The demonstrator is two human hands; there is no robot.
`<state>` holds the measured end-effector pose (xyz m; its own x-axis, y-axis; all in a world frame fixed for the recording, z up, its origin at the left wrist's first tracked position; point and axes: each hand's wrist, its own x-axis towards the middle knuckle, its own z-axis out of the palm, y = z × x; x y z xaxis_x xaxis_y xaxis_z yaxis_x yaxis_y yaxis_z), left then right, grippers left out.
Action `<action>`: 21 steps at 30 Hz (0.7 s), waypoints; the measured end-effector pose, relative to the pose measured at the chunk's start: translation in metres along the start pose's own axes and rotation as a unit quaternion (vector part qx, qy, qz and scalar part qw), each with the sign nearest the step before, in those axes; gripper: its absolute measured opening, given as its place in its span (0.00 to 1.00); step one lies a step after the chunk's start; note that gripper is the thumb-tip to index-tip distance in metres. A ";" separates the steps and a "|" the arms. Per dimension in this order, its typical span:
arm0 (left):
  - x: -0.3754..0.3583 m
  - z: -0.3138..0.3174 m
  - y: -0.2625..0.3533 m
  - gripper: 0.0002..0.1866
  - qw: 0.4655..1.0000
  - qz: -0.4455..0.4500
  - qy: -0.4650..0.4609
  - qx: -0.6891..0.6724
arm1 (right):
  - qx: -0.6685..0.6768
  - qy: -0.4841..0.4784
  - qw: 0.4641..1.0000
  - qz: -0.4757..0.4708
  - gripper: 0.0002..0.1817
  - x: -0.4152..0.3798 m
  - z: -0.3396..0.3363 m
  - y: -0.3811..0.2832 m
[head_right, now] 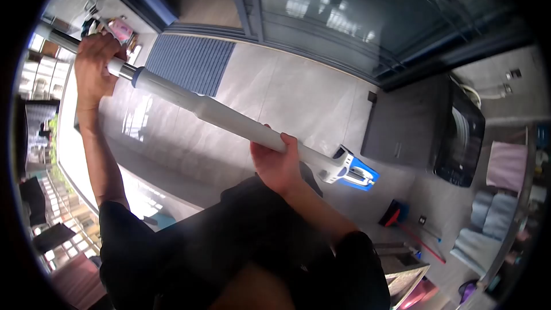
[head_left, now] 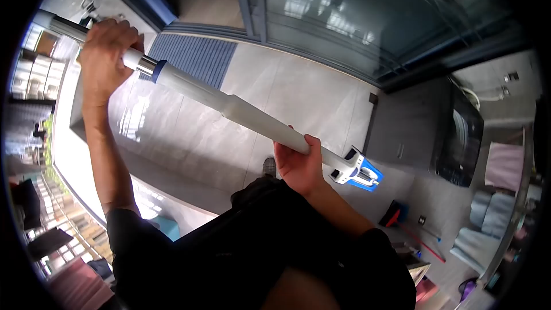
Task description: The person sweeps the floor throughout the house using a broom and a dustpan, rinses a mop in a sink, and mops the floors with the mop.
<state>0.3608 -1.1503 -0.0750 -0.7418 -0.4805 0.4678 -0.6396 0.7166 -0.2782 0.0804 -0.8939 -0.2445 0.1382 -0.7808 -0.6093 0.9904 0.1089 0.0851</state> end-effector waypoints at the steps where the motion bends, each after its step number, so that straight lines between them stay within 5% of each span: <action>1: -0.002 -0.014 -0.007 0.07 1.000 0.003 0.003 0.029 | -0.005 -0.001 0.999 0.037 0.18 0.012 0.002 0.003; 7: 0.000 -0.076 -0.034 0.10 0.971 -0.005 -0.055 0.231 | -0.062 0.007 0.981 0.182 0.17 0.117 0.049 0.012; 12: -0.005 -0.115 -0.043 0.04 0.910 -0.044 -0.142 0.387 | -0.142 -0.019 0.960 0.240 0.15 0.227 0.115 0.050; 15: -0.029 -0.143 -0.051 0.10 0.867 -0.088 -0.190 0.451 | -0.205 -0.051 0.939 0.272 0.13 0.284 0.161 0.078; 21: -0.043 -0.140 -0.080 0.08 0.796 -0.165 -0.201 0.547 | -0.265 -0.107 0.880 0.380 0.11 0.378 0.244 0.142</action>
<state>0.4719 -1.1163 0.0448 -0.3617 -0.8312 0.4223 -0.4427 -0.2455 -0.8624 0.2732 -1.3234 -0.2701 0.8139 -0.4494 -0.3683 0.4801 0.8772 -0.0094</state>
